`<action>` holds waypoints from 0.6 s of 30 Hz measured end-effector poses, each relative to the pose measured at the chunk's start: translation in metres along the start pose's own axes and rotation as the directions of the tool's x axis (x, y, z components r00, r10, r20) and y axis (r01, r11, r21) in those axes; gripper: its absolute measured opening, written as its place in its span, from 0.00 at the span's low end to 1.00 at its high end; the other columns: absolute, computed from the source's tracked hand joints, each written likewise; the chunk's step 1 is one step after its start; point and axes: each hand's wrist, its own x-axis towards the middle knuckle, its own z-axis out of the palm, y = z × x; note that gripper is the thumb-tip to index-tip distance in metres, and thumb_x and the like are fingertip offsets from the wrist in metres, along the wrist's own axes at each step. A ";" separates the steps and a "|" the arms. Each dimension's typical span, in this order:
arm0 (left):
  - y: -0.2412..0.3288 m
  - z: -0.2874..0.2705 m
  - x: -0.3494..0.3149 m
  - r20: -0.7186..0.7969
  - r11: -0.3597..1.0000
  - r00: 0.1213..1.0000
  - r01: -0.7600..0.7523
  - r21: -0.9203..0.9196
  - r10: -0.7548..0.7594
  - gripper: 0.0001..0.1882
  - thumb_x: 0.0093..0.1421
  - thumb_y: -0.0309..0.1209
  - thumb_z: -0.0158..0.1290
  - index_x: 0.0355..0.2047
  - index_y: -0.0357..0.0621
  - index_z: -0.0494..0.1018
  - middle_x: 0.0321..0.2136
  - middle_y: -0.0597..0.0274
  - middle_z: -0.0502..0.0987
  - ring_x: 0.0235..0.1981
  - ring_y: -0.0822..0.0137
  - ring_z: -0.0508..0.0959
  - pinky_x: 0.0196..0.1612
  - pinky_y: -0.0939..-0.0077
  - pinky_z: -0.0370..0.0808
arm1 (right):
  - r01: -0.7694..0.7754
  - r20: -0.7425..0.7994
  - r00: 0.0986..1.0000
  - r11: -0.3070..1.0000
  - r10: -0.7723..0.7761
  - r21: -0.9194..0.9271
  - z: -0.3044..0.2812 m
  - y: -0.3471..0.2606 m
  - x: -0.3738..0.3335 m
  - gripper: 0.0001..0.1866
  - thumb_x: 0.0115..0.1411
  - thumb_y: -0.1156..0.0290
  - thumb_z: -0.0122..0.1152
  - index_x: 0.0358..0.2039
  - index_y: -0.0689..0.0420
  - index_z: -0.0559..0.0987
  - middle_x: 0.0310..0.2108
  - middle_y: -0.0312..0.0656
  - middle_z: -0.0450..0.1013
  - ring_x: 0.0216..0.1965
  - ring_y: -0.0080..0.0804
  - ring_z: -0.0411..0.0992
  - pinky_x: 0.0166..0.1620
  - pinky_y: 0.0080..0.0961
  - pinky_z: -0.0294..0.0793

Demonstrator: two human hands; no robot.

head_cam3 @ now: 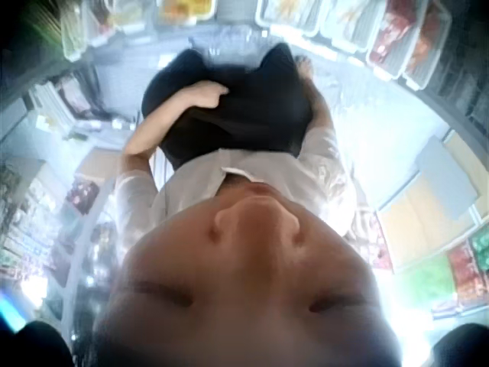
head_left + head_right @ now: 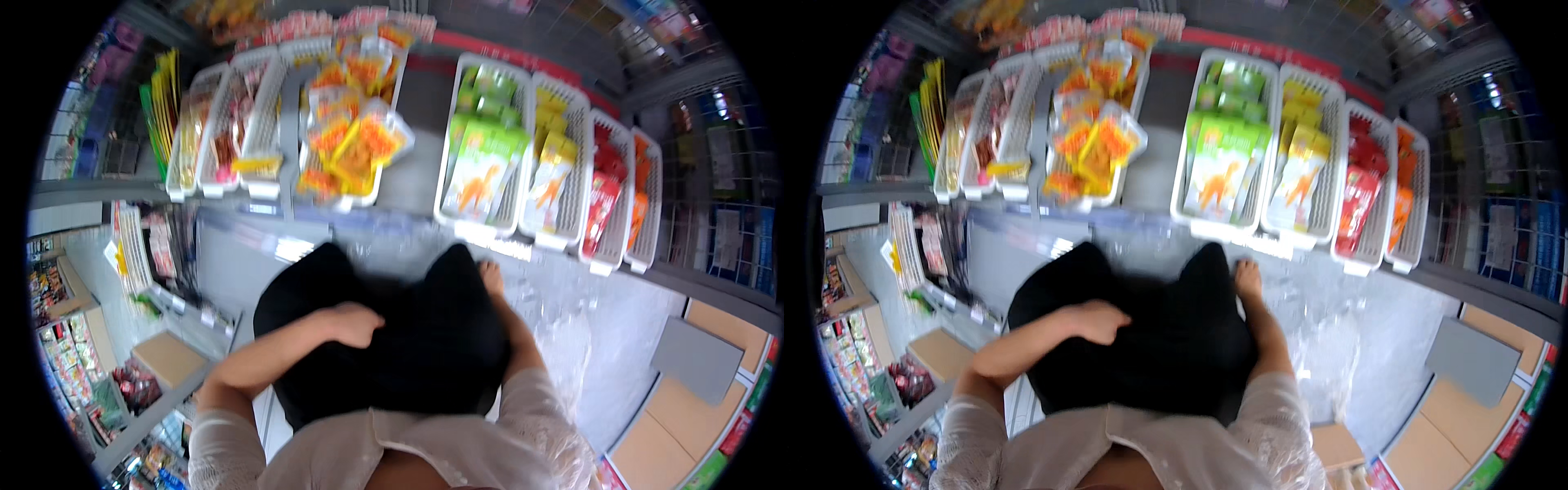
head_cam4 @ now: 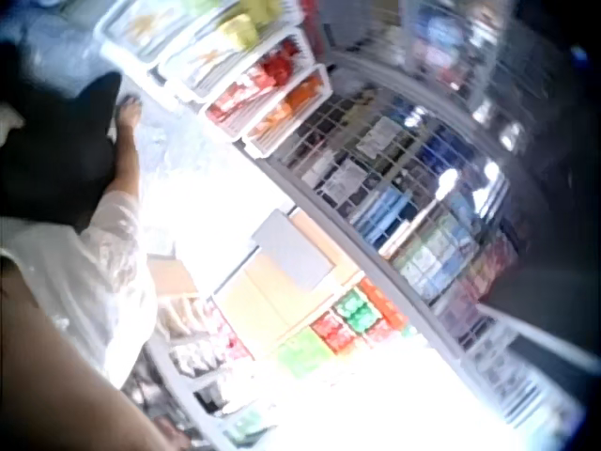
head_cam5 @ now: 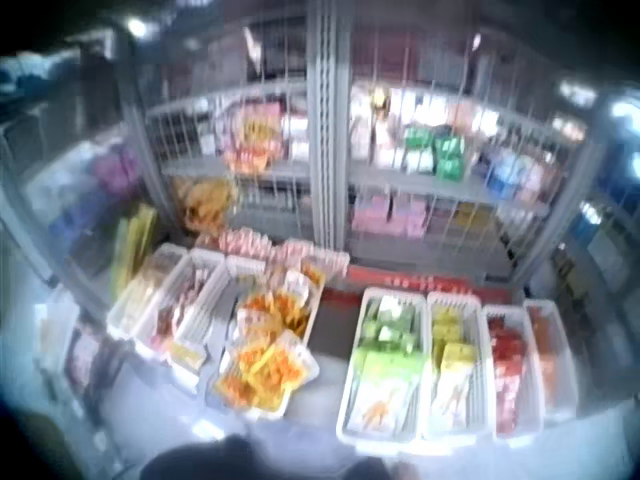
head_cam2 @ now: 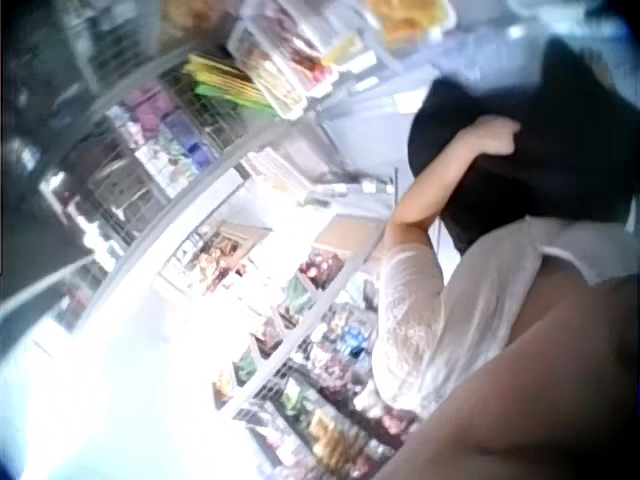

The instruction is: The person assembles a gray metal shelving unit in a store aisle. They pick up shelf panels and metal support bars, then insert the bars into the unit's frame to secure the panels in place. The person works on multiple levels of the shelving unit, adjusting and fitting the components by hand.

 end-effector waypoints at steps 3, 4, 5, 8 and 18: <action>-0.031 -0.030 0.014 -0.163 1.000 0.987 -0.003 -0.008 0.001 0.20 0.47 0.31 0.47 0.42 0.45 0.74 0.37 0.48 0.78 0.41 0.48 0.77 0.41 0.57 0.74 | -0.057 -0.085 0.995 0.997 0.052 -0.054 -0.007 -0.014 0.022 0.18 0.62 0.61 0.41 0.44 0.60 0.70 0.41 0.50 0.68 0.41 0.47 0.67 0.42 0.42 0.72; -0.022 -0.038 0.021 -0.132 0.996 0.990 0.062 0.061 -0.053 0.20 0.48 0.32 0.47 0.43 0.45 0.74 0.38 0.49 0.78 0.41 0.49 0.77 0.42 0.56 0.73 | -0.102 0.020 0.994 0.993 0.103 -0.052 -0.025 -0.013 0.027 0.18 0.62 0.60 0.40 0.45 0.59 0.70 0.43 0.50 0.68 0.44 0.47 0.68 0.42 0.44 0.73; -0.012 -0.031 0.023 -0.096 0.986 0.988 0.130 0.105 -0.120 0.20 0.49 0.33 0.47 0.44 0.46 0.73 0.39 0.49 0.77 0.42 0.49 0.76 0.43 0.56 0.73 | -0.084 0.103 0.991 0.995 0.090 -0.054 -0.033 -0.014 0.016 0.18 0.62 0.61 0.40 0.46 0.59 0.70 0.45 0.50 0.68 0.46 0.48 0.67 0.42 0.43 0.74; 0.009 0.016 0.020 -0.109 0.987 0.985 0.140 0.076 -0.131 0.19 0.51 0.35 0.47 0.44 0.47 0.73 0.41 0.51 0.77 0.43 0.50 0.76 0.45 0.56 0.72 | -0.066 0.196 0.979 0.998 0.063 0.007 -0.034 -0.011 -0.040 0.19 0.59 0.63 0.43 0.46 0.60 0.71 0.46 0.49 0.69 0.48 0.49 0.67 0.44 0.41 0.74; 0.016 -0.037 0.000 -0.394 0.961 0.918 -0.067 -0.269 -0.046 0.16 0.59 0.33 0.43 0.46 0.45 0.71 0.37 0.60 0.79 0.40 0.60 0.78 0.45 0.71 0.73 | 0.239 -0.007 0.958 0.790 -0.285 0.565 -0.160 0.007 -0.062 0.20 0.54 0.61 0.47 0.44 0.57 0.73 0.38 0.57 0.73 0.41 0.60 0.70 0.45 0.46 0.69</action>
